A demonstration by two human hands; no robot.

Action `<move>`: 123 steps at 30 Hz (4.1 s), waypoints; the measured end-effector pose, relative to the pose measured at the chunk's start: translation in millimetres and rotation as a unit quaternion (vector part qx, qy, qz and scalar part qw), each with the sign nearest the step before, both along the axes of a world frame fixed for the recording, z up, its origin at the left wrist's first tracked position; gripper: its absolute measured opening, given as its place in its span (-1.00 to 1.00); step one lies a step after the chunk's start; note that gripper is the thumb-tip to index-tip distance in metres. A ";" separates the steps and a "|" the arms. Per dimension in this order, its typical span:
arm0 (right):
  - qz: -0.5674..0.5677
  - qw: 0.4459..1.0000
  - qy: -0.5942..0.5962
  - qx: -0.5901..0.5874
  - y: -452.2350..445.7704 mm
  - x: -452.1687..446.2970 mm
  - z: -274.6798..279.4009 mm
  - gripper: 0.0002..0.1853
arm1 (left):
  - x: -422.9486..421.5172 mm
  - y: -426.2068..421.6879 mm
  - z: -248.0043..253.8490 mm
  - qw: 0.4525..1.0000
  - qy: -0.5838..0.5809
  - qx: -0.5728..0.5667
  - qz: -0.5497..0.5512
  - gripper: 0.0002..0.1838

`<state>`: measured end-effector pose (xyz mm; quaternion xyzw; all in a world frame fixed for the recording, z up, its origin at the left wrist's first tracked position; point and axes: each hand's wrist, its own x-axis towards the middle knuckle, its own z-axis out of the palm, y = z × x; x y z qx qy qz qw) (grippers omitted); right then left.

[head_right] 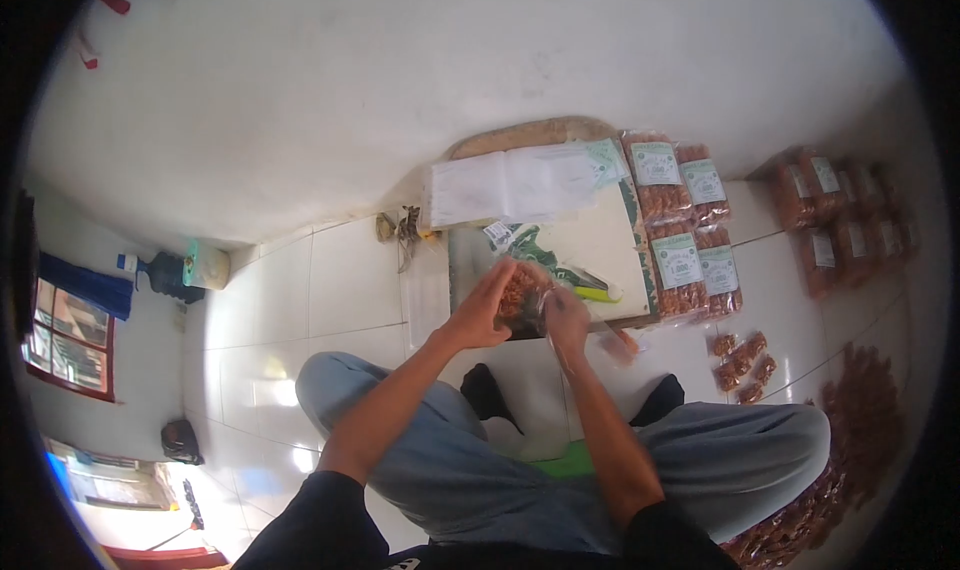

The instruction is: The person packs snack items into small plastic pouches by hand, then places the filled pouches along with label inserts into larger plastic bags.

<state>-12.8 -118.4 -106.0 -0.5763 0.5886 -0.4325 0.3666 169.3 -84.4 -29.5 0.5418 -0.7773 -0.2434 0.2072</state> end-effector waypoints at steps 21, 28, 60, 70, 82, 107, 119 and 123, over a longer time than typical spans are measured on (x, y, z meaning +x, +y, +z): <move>0.082 0.993 -0.082 -0.015 -16.7 25.1 -16.7 -0.70 | -19.4 -25.7 -61.6 0.941 0.073 -0.070 0.322 -0.30; 0.194 0.974 -0.056 0.106 -31.6 17.0 -7.7 -0.71 | -11.8 -28.7 -50.6 0.940 0.134 -0.014 0.312 -0.29; 0.285 0.957 -0.054 0.007 -18.3 4.8 3.3 -0.94 | 27.2 -68.9 26.1 0.884 -0.419 -0.085 -0.188 0.47; 0.226 0.970 0.079 -0.036 -7.1 12.2 13.4 -0.90 | 22.1 -55.9 10.0 0.895 -0.416 -0.067 -0.146 0.49; 0.233 0.947 0.083 -0.206 -3.9 12.9 -1.1 -0.90 | 19.8 -52.7 4.3 0.898 -0.419 -0.061 -0.119 0.50; 0.116 0.992 -0.008 0.051 -34.3 31.8 17.4 -0.84 | 19.8 -51.4 -9.8 0.858 -0.467 -0.176 -0.123 0.36; 0.044 0.986 -0.134 0.085 -14.1 42.2 -13.2 -0.74 | 19.3 -52.3 8.6 0.922 -0.369 -0.047 -0.109 0.43; 0.078 0.995 0.034 0.049 -19.0 47.7 -9.5 -0.72 | 33.8 -57.5 -33.1 0.891 -0.412 -0.171 -0.090 0.43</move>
